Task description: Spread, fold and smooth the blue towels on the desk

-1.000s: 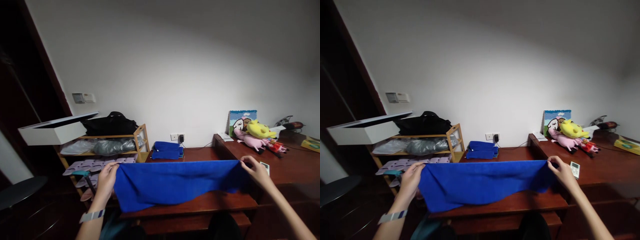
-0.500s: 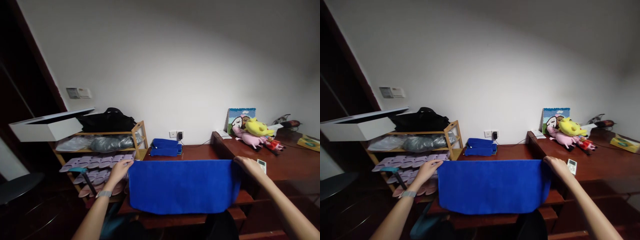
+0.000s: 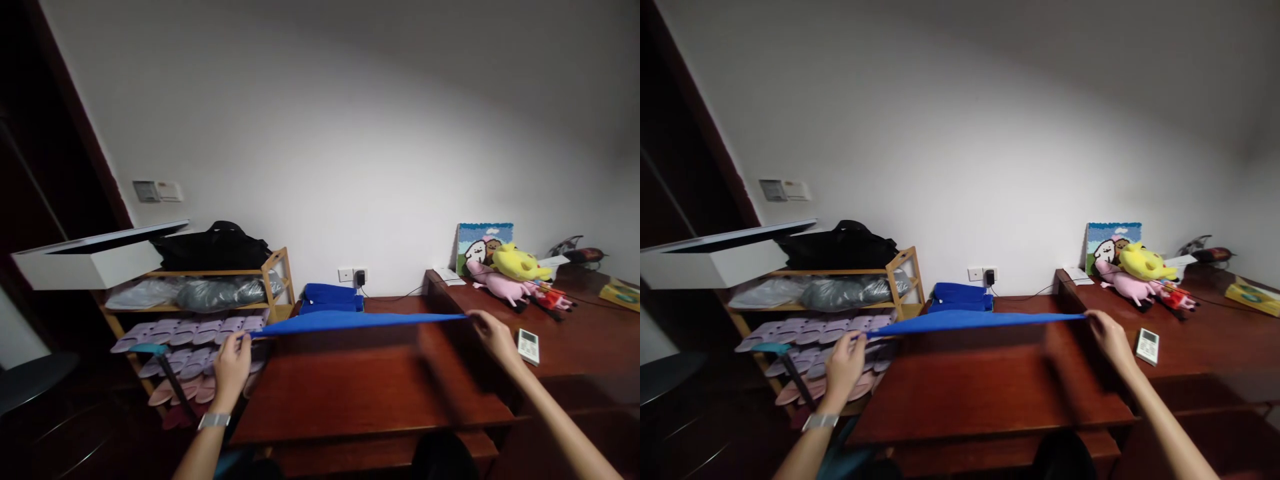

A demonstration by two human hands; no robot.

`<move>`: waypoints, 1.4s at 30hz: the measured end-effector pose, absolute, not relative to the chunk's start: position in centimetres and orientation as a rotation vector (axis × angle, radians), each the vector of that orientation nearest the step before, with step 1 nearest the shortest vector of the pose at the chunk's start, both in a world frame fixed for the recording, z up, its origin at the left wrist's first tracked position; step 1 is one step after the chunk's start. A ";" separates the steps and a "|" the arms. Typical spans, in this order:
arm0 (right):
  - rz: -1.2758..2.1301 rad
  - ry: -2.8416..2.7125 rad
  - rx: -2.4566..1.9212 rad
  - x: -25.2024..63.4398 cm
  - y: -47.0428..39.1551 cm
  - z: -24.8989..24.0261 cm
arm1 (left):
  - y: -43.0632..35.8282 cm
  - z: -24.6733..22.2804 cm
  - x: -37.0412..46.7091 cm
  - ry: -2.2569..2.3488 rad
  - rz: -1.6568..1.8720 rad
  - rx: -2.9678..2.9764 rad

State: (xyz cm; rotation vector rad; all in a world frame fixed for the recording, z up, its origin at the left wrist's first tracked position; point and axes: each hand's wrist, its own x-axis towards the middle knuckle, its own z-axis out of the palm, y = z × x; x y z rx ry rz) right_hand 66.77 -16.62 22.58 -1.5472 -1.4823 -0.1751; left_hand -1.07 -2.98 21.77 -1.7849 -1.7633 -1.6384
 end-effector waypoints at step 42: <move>0.047 -1.855 -1.959 57.3 -9.8 1.1 | 0.6 5.7 2.1 -1.869 -0.678 -2.495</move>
